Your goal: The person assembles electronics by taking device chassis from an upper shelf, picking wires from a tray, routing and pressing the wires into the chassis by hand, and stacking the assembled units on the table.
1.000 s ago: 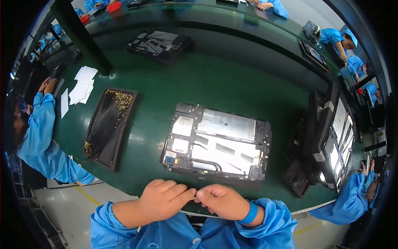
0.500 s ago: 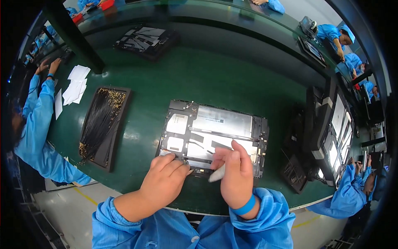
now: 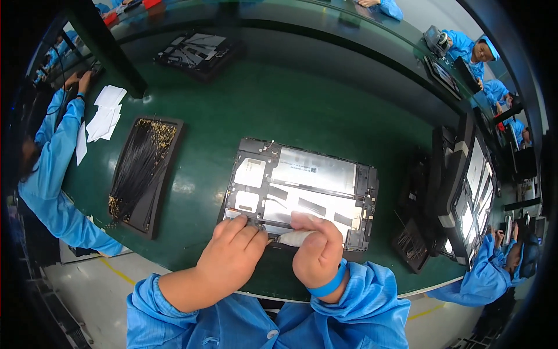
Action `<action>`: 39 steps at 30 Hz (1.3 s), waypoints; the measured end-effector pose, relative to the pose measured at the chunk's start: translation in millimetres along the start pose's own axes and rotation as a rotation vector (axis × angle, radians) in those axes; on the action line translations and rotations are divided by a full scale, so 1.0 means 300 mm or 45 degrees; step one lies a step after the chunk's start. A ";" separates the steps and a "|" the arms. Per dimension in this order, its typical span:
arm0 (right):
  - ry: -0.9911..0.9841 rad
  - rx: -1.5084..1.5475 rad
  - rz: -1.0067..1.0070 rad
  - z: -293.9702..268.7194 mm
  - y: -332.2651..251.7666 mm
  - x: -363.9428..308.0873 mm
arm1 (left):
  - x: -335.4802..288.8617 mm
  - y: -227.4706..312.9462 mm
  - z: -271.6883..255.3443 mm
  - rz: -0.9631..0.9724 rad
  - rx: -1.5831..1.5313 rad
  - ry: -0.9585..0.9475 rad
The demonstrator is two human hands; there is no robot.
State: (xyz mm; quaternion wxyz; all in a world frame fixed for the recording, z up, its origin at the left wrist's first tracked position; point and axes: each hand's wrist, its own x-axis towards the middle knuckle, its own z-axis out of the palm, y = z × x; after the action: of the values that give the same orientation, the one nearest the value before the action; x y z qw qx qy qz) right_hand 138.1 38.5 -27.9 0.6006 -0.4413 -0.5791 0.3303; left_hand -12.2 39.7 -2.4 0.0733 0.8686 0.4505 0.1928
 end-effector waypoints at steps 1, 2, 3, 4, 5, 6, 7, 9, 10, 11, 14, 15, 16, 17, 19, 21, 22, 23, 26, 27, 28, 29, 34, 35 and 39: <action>-0.025 -0.029 -0.009 -0.001 0.000 -0.001 | 0.001 0.000 -0.002 0.000 -0.002 0.003; -0.026 -0.032 -0.012 -0.002 -0.002 -0.003 | 0.002 0.001 -0.005 0.006 0.007 -0.003; -0.052 -0.080 -0.010 -0.004 -0.005 -0.005 | 0.004 0.003 -0.007 0.013 0.016 -0.007; -0.082 -0.121 -0.016 -0.002 -0.004 0.002 | 0.005 0.000 -0.009 0.012 0.022 0.001; -0.084 -0.119 -0.026 -0.003 -0.013 0.015 | 0.003 -0.001 -0.010 -0.008 0.007 -0.027; -0.203 -0.241 -0.070 -0.008 -0.030 0.031 | 0.003 -0.002 -0.010 -0.028 -0.007 -0.055; -0.319 -0.365 -0.111 -0.013 -0.041 0.038 | 0.001 -0.003 -0.010 -0.027 -0.003 -0.048; -0.304 -0.406 -0.068 -0.014 -0.044 0.040 | -0.001 -0.007 -0.009 -0.028 -0.030 -0.051; -0.288 -0.448 -0.014 -0.017 -0.045 0.037 | -0.003 -0.005 -0.007 -0.028 -0.028 -0.047; -0.290 -0.447 -0.018 -0.014 -0.042 0.030 | -0.004 -0.004 -0.005 -0.021 -0.020 -0.041; -0.126 -0.213 0.103 -0.006 -0.038 0.015 | -0.006 -0.002 -0.010 -0.005 -0.010 -0.046; -0.114 -0.183 0.152 -0.008 -0.041 0.014 | -0.006 0.000 -0.012 0.005 -0.009 -0.059; -0.098 -0.154 0.197 -0.008 -0.041 0.019 | -0.003 -0.002 -0.011 0.009 -0.005 -0.056; -0.094 -0.153 0.192 -0.006 -0.039 0.018 | -0.004 -0.001 -0.010 -0.003 -0.016 -0.054; -0.097 -0.076 0.213 -0.002 -0.032 0.011 | -0.002 0.000 -0.010 -0.007 -0.024 -0.054; -0.125 -0.127 0.119 -0.003 -0.021 0.024 | 0.001 -0.002 -0.013 -0.004 -0.023 -0.068; -0.163 -0.178 0.030 -0.003 -0.018 0.026 | 0.000 -0.002 -0.013 -0.002 -0.023 -0.072; -0.161 -0.176 0.033 -0.005 -0.021 0.025 | -0.001 -0.001 -0.013 0.005 -0.011 -0.073; -0.067 -0.086 0.282 -0.014 -0.026 0.023 | 0.001 0.001 -0.014 0.017 0.002 -0.071; -0.063 -0.127 0.207 -0.016 -0.022 0.023 | 0.002 0.002 -0.014 0.025 0.004 -0.066; -0.057 -0.169 0.130 -0.016 -0.019 0.024 | 0.003 0.002 -0.014 0.025 0.004 -0.068; -0.056 -0.169 0.131 -0.014 -0.021 0.023 | 0.004 0.001 -0.015 0.025 0.001 -0.082; -0.088 -0.058 0.191 -0.002 -0.021 0.017 | 0.003 0.002 -0.016 0.019 0.028 -0.103; -0.088 -0.060 0.192 -0.003 -0.021 0.017 | 0.003 0.002 -0.016 0.019 0.024 -0.089; -0.155 -0.127 0.216 -0.009 -0.041 0.032 | 0.000 0.000 -0.011 0.003 0.017 -0.036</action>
State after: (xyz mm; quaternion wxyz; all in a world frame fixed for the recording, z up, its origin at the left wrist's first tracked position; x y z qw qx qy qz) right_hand 140.3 41.9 -12.7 0.5117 -0.4972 -0.5907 0.3769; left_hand -13.7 39.6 0.6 0.0737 0.8722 0.4498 0.1774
